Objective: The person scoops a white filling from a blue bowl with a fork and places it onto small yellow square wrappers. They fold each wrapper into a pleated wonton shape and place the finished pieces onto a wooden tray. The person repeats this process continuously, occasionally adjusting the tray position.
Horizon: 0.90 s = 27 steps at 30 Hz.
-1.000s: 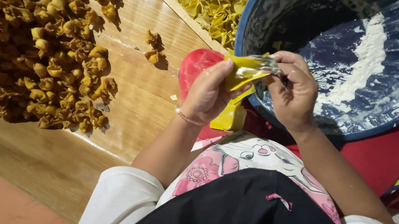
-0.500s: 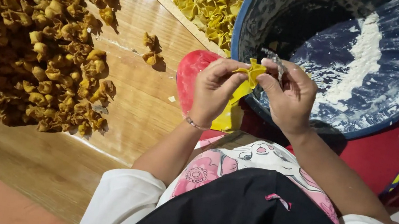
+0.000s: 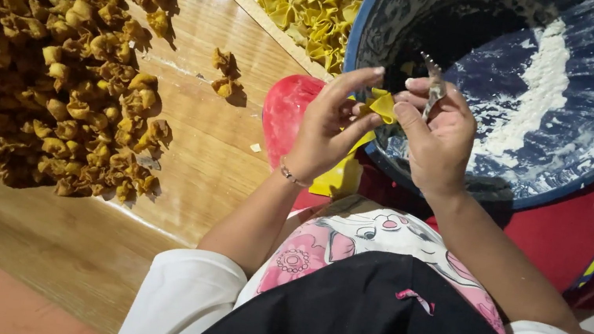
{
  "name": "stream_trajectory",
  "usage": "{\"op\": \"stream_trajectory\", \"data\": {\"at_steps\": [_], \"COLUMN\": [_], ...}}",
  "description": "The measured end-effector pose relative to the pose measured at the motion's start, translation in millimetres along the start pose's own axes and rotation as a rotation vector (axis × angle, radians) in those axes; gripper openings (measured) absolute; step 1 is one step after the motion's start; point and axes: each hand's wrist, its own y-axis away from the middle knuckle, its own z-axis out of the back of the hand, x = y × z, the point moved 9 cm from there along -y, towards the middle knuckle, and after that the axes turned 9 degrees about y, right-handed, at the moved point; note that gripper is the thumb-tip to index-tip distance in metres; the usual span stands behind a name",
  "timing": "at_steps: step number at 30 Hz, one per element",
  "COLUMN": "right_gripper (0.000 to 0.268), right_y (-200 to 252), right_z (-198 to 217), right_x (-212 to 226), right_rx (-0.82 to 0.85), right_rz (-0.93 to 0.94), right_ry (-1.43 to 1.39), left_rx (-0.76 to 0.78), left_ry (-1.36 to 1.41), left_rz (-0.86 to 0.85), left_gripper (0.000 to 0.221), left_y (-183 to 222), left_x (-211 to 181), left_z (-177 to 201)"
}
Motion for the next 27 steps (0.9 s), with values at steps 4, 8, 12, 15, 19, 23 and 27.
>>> {"op": "stream_trajectory", "data": {"at_steps": [4, 8, 12, 15, 19, 23, 27], "right_gripper": [0.025, 0.023, 0.013, 0.015, 0.015, 0.014, 0.012], "right_y": [-1, -2, -9, -15, -21, -22, -23], "right_z": [-1, -9, -5, 7, 27, 34, 39], "right_x": [-8, -14, -23, -21, -59, -74, -76], "right_rx": [-0.009, 0.002, -0.028, -0.055, -0.076, -0.112, -0.095], "right_rz": [-0.047, -0.101, -0.050, 0.001, 0.018, -0.131, -0.098], "right_ry": [-0.053, -0.074, 0.029, 0.162, 0.227, 0.289, 0.407], "left_rx": [0.114, 0.081, -0.027, -0.149, -0.304, -0.407, -0.476], "left_ry": [-0.093, -0.134, -0.263, -0.345, -0.390, -0.740, -0.871], "left_rz": [-0.050, -0.038, -0.056, -0.034, 0.015, 0.207, 0.218], "left_gripper": [0.043, 0.025, 0.017, 0.017, 0.017, 0.007, 0.008], "left_y": [-8, -13, -19, -30, -55, -93, -131], "left_x": [-17, -1, 27, 33, 54, 96, 130], "left_z": [-7, -2, 23, 60, 139, 223, 281]}}
